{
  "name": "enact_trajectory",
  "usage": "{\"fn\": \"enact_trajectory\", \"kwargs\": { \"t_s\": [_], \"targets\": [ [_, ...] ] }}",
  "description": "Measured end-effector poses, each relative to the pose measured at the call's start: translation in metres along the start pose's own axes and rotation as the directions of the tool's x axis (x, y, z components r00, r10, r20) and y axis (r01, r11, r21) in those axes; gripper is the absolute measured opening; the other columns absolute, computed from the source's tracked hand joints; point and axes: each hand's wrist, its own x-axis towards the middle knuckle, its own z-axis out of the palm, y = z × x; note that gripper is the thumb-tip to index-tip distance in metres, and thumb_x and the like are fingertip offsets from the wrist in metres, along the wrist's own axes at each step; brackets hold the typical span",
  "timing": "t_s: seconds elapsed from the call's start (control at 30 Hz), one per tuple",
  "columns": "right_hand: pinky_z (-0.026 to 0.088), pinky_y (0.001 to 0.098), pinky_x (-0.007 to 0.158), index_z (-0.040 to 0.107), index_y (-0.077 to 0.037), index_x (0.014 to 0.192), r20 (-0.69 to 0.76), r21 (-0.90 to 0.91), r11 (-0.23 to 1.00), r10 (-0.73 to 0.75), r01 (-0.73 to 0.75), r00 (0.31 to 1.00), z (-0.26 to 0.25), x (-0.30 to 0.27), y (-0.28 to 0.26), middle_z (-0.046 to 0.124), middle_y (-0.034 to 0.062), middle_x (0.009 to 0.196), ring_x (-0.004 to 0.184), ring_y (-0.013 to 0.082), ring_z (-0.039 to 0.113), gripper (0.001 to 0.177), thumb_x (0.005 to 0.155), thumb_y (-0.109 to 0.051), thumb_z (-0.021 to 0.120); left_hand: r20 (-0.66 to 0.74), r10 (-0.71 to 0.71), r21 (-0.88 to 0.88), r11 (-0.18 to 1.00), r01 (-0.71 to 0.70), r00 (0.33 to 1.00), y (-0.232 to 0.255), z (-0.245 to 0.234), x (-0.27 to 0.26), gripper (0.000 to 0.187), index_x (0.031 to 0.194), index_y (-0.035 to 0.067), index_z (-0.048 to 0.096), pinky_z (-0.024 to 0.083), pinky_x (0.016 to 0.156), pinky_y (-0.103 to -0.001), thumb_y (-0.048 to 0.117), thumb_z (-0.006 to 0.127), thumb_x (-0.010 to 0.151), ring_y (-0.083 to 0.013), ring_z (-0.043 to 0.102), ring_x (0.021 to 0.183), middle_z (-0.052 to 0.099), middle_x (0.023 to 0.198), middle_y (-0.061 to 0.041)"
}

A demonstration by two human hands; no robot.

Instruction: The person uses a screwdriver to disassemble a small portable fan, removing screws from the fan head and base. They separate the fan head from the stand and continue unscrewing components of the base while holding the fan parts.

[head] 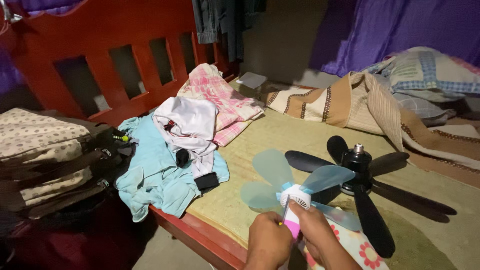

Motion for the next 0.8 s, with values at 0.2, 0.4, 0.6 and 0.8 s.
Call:
{"fn": "enact_trajectory", "kwargs": {
  "t_s": [0.2,0.4,0.6,0.8],
  "targets": [
    [0.05,0.0386,0.079,0.067,0.001,0.116,0.005,0.04,0.996,0.077,-0.078,0.997,-0.006,-0.011,-0.01,0.07,0.0127,0.098,0.087,0.0225,0.065,0.034,0.097,-0.027,0.062,0.108,-0.392,-0.45,0.8,0.397,0.913,-0.022,0.021,-0.002,0.008,0.083,-0.002,0.067,0.045,0.043,-0.04,0.003,0.071,0.078,-0.0278,0.062,0.048,0.065,0.061,-0.016],
    [0.05,0.0345,0.077,0.07,0.0,0.114,0.018,-0.009,1.0,-0.006,0.006,1.0,-0.004,-0.019,-0.01,0.071,0.0099,0.097,0.085,0.018,0.064,0.033,0.096,-0.026,0.061,-0.144,-0.261,-0.069,0.965,0.253,0.955,-0.02,0.031,-0.018,0.013,0.08,0.0,0.071,0.057,0.067,-0.042,0.009,0.076,0.072,-0.0302,0.073,0.069,0.072,0.071,-0.017],
    [0.049,0.0366,0.071,0.067,0.002,0.113,-0.044,-0.073,0.997,0.02,-0.023,0.999,0.005,-0.024,-0.012,0.066,0.0105,0.088,0.077,0.0206,0.062,0.035,0.097,-0.03,0.063,-0.257,-0.163,0.06,0.981,0.184,0.953,-0.017,0.028,-0.023,0.016,0.088,0.003,0.076,0.055,0.073,-0.05,0.008,0.071,0.073,-0.0393,0.072,0.079,0.07,0.078,-0.022],
    [0.048,0.0377,0.067,0.067,0.006,0.111,-0.092,-0.098,0.995,0.028,-0.037,0.995,0.005,-0.026,-0.012,0.068,0.0147,0.087,0.075,0.0249,0.062,0.042,0.097,-0.033,0.064,0.071,-0.47,-0.68,0.622,0.388,0.88,-0.031,0.03,-0.016,0.015,0.08,-0.009,0.072,0.043,0.054,-0.051,0.004,0.065,0.08,-0.0373,0.061,0.052,0.066,0.062,-0.023]
  ]
}}
